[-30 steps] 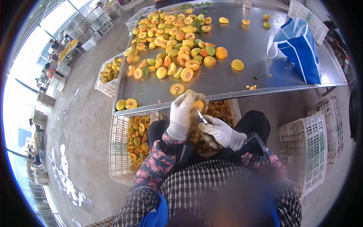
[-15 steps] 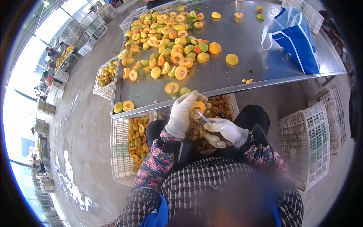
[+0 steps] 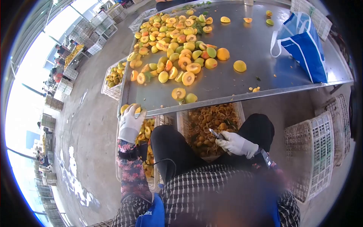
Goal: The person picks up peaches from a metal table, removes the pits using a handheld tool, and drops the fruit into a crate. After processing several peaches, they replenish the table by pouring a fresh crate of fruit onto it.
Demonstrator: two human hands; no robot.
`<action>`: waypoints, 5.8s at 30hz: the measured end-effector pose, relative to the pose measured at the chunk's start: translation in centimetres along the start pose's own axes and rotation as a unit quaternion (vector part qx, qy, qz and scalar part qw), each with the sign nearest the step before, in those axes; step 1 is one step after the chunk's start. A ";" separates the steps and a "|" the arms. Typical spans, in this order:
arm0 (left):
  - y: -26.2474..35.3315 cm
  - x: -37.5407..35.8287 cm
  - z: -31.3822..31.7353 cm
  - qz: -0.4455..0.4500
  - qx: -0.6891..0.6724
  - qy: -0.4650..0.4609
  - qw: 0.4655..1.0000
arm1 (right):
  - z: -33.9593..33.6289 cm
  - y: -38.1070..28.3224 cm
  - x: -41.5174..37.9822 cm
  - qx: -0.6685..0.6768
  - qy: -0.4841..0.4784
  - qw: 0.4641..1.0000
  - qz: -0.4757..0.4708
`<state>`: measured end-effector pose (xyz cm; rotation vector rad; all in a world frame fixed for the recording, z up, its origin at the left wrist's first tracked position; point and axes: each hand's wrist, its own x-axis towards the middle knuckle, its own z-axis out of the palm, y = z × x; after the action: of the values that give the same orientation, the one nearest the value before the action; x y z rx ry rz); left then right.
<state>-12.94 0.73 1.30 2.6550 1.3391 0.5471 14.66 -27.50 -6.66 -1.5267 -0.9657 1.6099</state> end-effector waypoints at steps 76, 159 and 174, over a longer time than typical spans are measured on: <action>15.1 -2.0 5.1 -0.207 -0.717 -0.109 0.657 | 5.4 -4.2 4.9 -0.118 0.082 0.944 -0.298; 11.3 11.5 12.7 -0.121 -0.758 -0.117 0.630 | 0.6 -4.9 0.3 -0.279 0.182 0.928 -0.166; 15.8 2.0 0.5 -0.109 -0.889 -0.014 0.445 | 4.0 -16.0 2.7 -0.427 0.296 0.758 -0.394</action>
<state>0.23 -7.14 5.50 0.6188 0.2777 0.9636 10.51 -17.78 6.23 -1.6291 -1.7354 -0.0041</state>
